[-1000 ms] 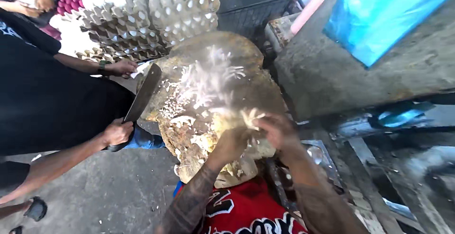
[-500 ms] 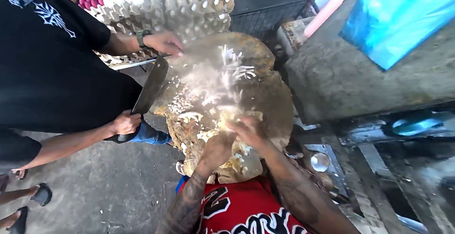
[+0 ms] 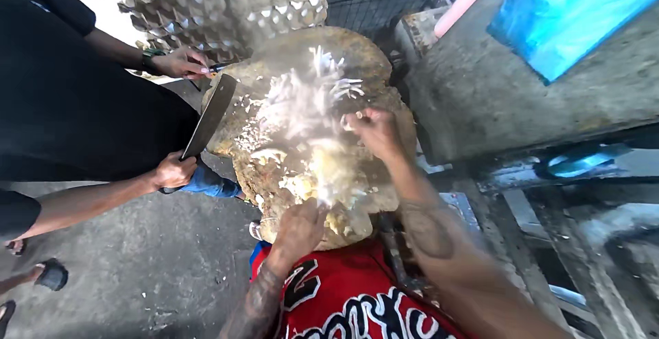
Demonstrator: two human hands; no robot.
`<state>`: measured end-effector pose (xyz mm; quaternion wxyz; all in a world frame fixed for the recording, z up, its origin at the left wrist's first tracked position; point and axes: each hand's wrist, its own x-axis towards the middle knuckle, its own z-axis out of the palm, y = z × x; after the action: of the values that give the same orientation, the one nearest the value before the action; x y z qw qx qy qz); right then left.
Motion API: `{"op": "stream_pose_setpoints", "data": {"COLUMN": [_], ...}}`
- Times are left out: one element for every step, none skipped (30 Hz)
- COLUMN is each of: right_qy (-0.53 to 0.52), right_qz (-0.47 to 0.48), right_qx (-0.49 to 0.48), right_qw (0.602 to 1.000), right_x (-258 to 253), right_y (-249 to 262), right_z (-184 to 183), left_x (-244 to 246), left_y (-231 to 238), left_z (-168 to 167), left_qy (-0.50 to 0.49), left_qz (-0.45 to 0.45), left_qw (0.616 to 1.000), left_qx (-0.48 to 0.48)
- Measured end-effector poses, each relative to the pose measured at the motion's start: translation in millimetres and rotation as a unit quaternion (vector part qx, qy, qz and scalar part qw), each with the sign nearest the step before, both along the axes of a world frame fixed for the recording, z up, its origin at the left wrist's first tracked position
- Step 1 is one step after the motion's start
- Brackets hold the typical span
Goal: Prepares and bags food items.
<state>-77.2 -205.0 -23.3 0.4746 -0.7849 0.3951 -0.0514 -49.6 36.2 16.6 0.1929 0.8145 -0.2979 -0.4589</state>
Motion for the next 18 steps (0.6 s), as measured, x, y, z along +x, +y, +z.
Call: {"op": "stream_pose_setpoints", "data": {"right_qy": [0.045, 0.108, 0.152, 0.159, 0.136, 0.099, 0.063, 0.034, 0.019, 0.020, 0.029, 0.037, 0.045, 0.045, 0.043, 0.041, 0.039, 0.044], "right_qz": [0.082, 0.183, 0.264, 0.297, 0.289, 0.257, 0.212, 0.168, 0.138, 0.130, 0.139, 0.152, 0.158, 0.154, 0.143, 0.132, 0.122, 0.121], "right_qx": [0.025, 0.066, 0.100, 0.121, 0.135, 0.150, 0.162, 0.177, 0.190, 0.198, 0.187, 0.160, 0.141, 0.133, 0.136, 0.148, 0.162, 0.178], "right_qw": [0.995, 0.975, 0.947, 0.934, 0.938, 0.950, 0.962, 0.969, 0.972, 0.971, 0.972, 0.975, 0.976, 0.978, 0.979, 0.979, 0.979, 0.976], "right_x": [-10.5, -20.8, -28.5, -34.8, -41.3, -46.7, -48.9, -48.1, -45.6, -43.2, -41.8, -42.0, -44.0, -47.6, -52.4, -57.9, -62.5, -65.3], "right_y": [-1.7, 0.2, 5.2, 11.6, 17.8, 25.1, 34.0, 43.1, 50.5, 55.0, 56.3, 55.4, 53.3, 51.6, 50.6, 50.6, 52.1, 54.8], "right_z": [3.9, 6.3, 8.8, 10.6, 9.8, 8.1, 7.9, 8.1, 8.4, 7.2, 4.0, -0.5, -3.6, -4.4, -4.9, -5.1, -6.5, -8.7], "left_x": [2.6, 6.8, 12.6, 19.1, 24.9, 30.1, 35.8, 42.5, 51.5, 62.5, 74.8, 87.4, 99.7, 111.5, 120.8, 126.9, 130.5, 132.1], "left_y": [2.8, 3.4, 2.2, -0.2, -3.7, -8.6, -16.2, -26.8, -39.9, -52.4, -61.2, -64.8, -62.3, -55.4, -45.7, -35.7, -26.6, -18.2], "left_z": [-5.1, -8.6, -10.3, -10.7, -10.3, -9.1, -7.4, -4.1, 2.2, 9.0, 11.9, 9.4, 2.6, -7.5, -20.5, -34.5, -47.5, -59.6], "left_qy": [-0.003, -0.009, -0.017, -0.024, -0.029, -0.033, -0.036, -0.047, -0.057, -0.065, -0.077, -0.101, -0.132, -0.153, -0.170, -0.182, -0.184, -0.182], "left_qz": [0.019, 0.034, 0.042, 0.043, 0.040, 0.035, 0.028, 0.023, 0.018, 0.013, 0.010, 0.014, 0.025, 0.035, 0.042, 0.036, 0.027, 0.020], "left_qw": [1.000, 0.999, 0.999, 0.999, 0.999, 0.999, 0.999, 0.998, 0.997, 0.997, 0.996, 0.995, 0.991, 0.988, 0.983, 0.978, 0.972, 0.965], "left_qx": [-0.003, -0.004, -0.008, -0.012, -0.014, -0.015, -0.021, -0.035, -0.045, -0.042, -0.032, -0.021, -0.011, 0.012, 0.048, 0.095, 0.145, 0.187]}}
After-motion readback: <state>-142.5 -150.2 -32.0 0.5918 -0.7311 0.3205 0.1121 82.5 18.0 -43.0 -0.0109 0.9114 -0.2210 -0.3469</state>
